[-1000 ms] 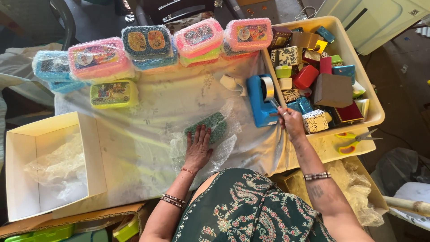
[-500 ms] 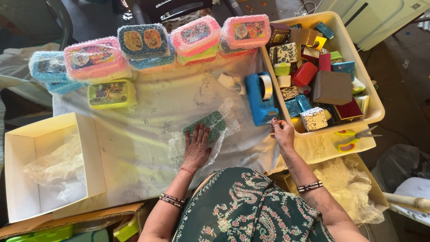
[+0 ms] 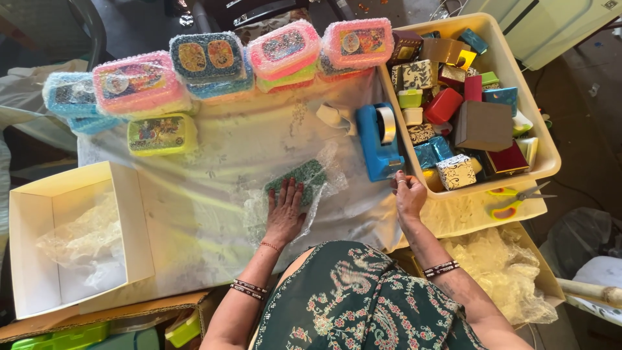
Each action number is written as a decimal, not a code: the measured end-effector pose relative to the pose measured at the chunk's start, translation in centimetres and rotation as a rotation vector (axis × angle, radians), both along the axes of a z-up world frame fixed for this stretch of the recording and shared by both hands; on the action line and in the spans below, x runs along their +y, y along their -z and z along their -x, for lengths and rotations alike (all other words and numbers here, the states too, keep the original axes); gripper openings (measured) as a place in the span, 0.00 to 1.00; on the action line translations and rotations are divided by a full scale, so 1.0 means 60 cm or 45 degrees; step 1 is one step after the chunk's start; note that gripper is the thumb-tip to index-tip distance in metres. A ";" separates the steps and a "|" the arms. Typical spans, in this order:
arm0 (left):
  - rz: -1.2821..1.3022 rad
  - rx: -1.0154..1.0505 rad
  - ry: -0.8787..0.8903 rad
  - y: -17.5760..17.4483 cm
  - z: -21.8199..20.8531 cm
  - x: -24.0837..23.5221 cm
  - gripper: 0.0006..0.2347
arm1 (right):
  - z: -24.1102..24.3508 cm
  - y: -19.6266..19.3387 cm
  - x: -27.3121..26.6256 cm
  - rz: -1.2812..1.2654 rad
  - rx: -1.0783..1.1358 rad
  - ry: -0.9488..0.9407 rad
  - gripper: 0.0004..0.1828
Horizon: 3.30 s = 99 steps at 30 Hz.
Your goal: The person wraps a small green container in bubble wrap and secures it with tape. They then place the wrapped item on a table with other wrapped containers. Next, they pick up a clear plastic container, wipe it with a cloth, and place it on the table.
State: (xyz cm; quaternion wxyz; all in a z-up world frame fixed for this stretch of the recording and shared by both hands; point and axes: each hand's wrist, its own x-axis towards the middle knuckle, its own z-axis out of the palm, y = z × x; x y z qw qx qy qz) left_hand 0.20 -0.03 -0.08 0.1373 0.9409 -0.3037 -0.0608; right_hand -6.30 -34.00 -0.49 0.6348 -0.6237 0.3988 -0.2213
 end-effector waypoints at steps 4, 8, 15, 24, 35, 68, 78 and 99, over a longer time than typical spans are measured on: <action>-0.011 0.008 -0.008 -0.001 -0.001 -0.002 0.40 | 0.000 -0.014 0.012 0.317 0.218 -0.044 0.18; 0.009 -0.015 -0.007 0.004 0.001 -0.001 0.40 | -0.013 -0.003 0.013 0.563 0.287 -0.037 0.21; 0.005 -0.024 0.001 -0.016 0.002 -0.003 0.39 | -0.025 0.015 0.010 0.360 0.218 0.009 0.17; 0.069 -0.049 -0.026 -0.015 0.005 -0.001 0.39 | -0.016 0.055 -0.005 0.515 0.312 0.000 0.12; 0.040 -0.050 -0.026 0.005 0.006 -0.003 0.39 | -0.009 -0.064 0.056 -0.030 -0.047 -0.297 0.12; 0.338 -0.153 0.004 0.009 0.015 0.016 0.32 | -0.065 0.007 0.207 -0.252 0.002 -1.140 0.09; 0.334 -0.164 0.013 -0.010 0.022 0.025 0.33 | -0.157 0.081 0.283 -0.333 0.210 -0.852 0.14; 0.122 -0.248 -0.064 -0.031 -0.010 0.004 0.34 | -0.164 -0.058 0.283 0.581 0.981 -1.242 0.24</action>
